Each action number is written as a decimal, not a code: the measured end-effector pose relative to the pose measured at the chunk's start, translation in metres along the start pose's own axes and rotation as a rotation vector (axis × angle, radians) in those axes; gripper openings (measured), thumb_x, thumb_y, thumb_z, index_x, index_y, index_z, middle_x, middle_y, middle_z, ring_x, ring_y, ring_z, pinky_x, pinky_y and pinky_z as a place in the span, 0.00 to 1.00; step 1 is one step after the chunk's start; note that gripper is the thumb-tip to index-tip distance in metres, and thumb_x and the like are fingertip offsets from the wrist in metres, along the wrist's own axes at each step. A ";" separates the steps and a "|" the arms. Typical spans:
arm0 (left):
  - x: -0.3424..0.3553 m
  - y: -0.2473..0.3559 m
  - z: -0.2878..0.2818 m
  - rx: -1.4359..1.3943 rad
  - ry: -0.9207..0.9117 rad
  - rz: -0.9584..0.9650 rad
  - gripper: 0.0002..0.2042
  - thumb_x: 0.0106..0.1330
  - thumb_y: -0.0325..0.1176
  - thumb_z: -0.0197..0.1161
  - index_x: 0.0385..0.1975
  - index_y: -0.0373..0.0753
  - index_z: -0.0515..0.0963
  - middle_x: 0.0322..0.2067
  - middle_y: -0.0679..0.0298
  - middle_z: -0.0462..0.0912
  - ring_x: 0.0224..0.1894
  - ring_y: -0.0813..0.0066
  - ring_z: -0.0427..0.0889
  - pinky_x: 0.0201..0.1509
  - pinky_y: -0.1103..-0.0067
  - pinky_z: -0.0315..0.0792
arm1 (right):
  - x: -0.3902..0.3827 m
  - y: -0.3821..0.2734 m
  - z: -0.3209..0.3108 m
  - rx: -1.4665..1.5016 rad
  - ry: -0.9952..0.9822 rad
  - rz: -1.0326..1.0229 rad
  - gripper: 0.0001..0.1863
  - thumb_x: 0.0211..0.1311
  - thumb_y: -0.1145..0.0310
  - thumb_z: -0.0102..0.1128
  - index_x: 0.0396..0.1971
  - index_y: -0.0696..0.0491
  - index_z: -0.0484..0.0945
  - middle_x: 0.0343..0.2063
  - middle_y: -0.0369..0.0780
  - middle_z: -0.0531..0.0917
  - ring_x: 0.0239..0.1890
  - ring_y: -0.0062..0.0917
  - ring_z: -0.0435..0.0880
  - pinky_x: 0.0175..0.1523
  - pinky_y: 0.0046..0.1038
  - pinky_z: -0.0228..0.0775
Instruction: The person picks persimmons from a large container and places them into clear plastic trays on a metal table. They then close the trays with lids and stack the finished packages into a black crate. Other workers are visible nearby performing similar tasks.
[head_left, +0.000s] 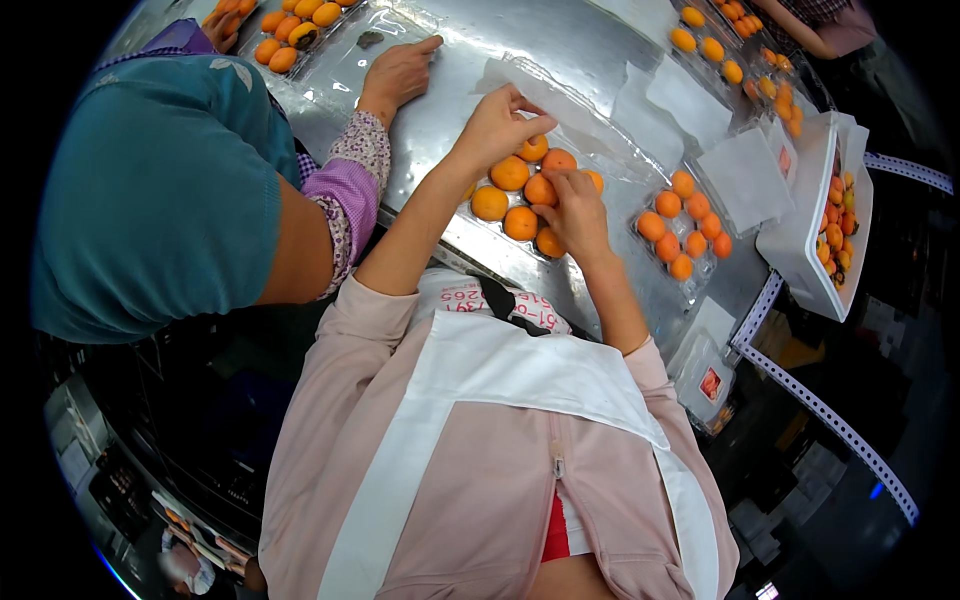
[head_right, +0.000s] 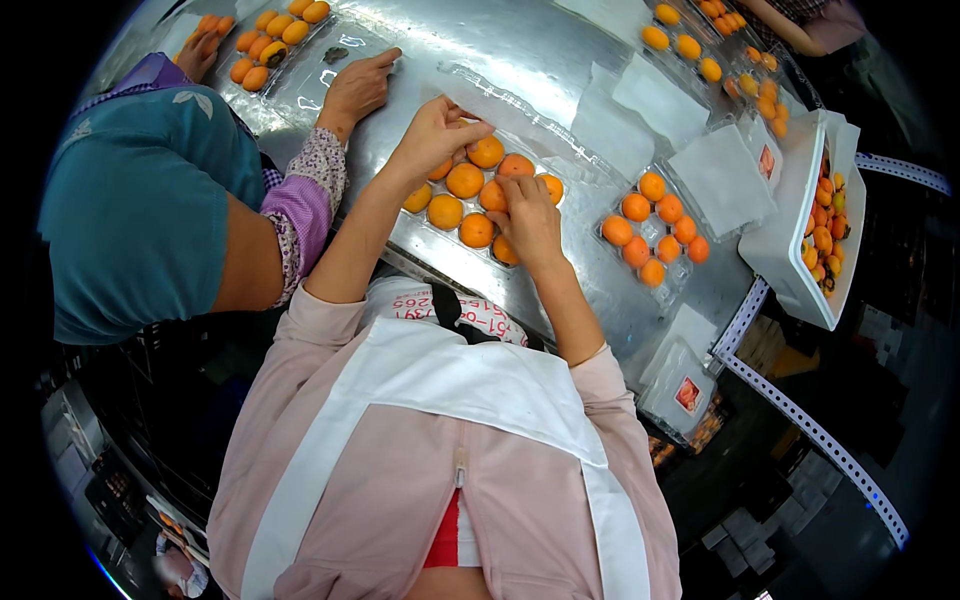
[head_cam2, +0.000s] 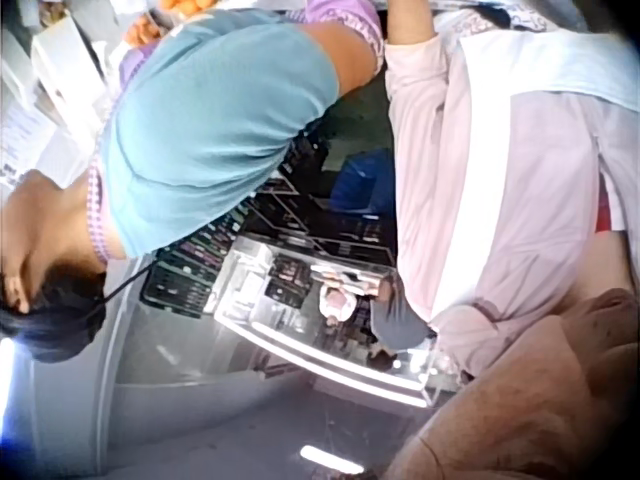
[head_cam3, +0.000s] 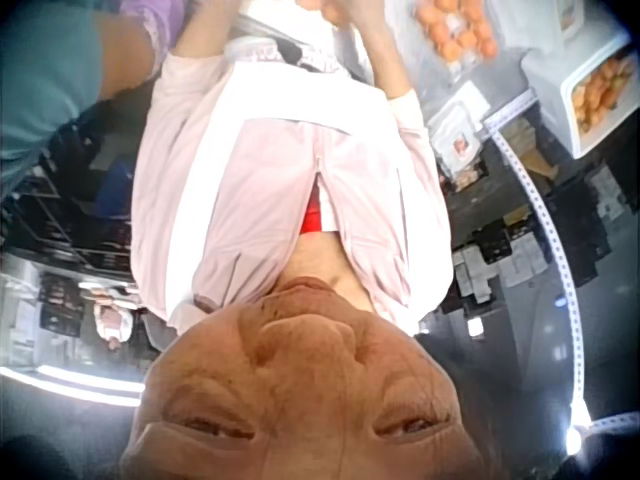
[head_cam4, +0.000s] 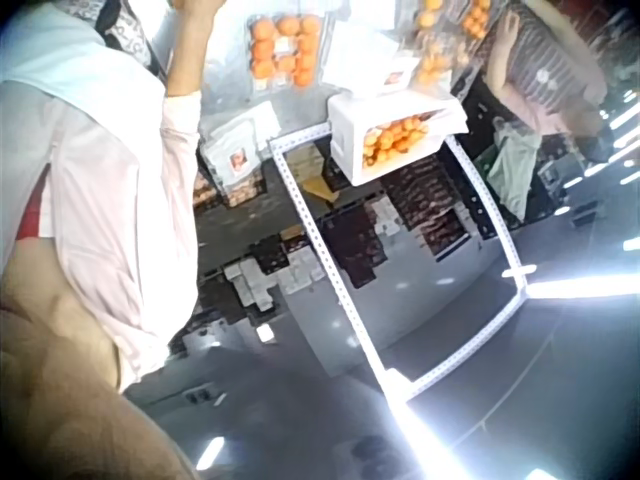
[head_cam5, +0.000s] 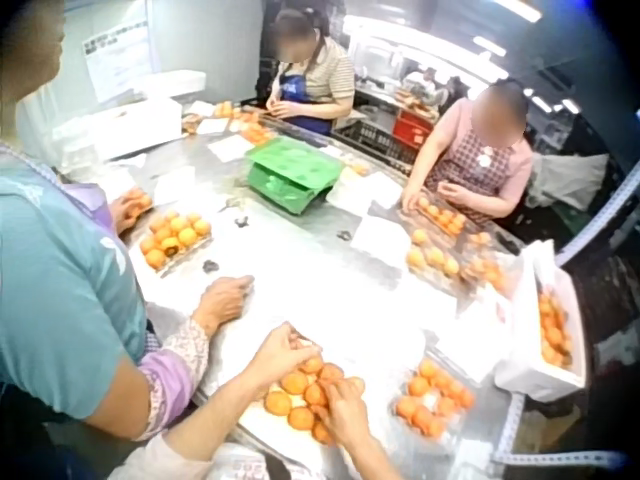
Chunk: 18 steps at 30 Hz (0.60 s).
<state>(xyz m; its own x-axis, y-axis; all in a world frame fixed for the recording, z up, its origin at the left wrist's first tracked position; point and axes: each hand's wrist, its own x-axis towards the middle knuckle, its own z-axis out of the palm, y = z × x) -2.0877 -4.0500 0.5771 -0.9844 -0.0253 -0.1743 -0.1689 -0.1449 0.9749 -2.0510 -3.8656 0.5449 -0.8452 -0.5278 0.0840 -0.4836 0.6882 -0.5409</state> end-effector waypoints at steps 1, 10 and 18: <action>-0.001 0.006 -0.001 -0.009 -0.027 -0.033 0.15 0.51 0.34 0.66 0.31 0.31 0.70 0.33 0.57 0.78 0.26 0.79 0.76 0.24 0.84 0.68 | 0.000 -0.002 0.000 -0.030 0.000 0.011 0.27 0.37 0.73 0.68 0.43 0.55 0.73 0.40 0.42 0.75 0.44 0.37 0.72 0.45 0.33 0.69; 0.000 0.001 -0.006 -0.015 -0.074 -0.099 0.17 0.51 0.33 0.66 0.36 0.30 0.71 0.34 0.59 0.78 0.28 0.79 0.77 0.25 0.84 0.69 | 0.002 -0.002 0.003 -0.104 -0.019 -0.046 0.20 0.43 0.71 0.64 0.40 0.56 0.75 0.37 0.42 0.76 0.42 0.37 0.73 0.43 0.35 0.69; -0.003 -0.010 0.002 -0.092 -0.075 -0.142 0.13 0.52 0.30 0.63 0.34 0.31 0.73 0.29 0.61 0.79 0.24 0.80 0.77 0.20 0.85 0.68 | -0.003 0.000 0.017 -0.154 0.028 -0.002 0.16 0.46 0.70 0.62 0.38 0.53 0.77 0.37 0.41 0.76 0.40 0.37 0.74 0.43 0.35 0.69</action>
<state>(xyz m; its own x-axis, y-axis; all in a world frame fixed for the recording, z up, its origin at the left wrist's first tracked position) -2.0836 -4.0465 0.5683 -0.9526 0.0749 -0.2949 -0.3042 -0.2314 0.9241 -2.0442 -3.8723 0.5309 -0.8493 -0.5163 0.1096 -0.5124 0.7568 -0.4058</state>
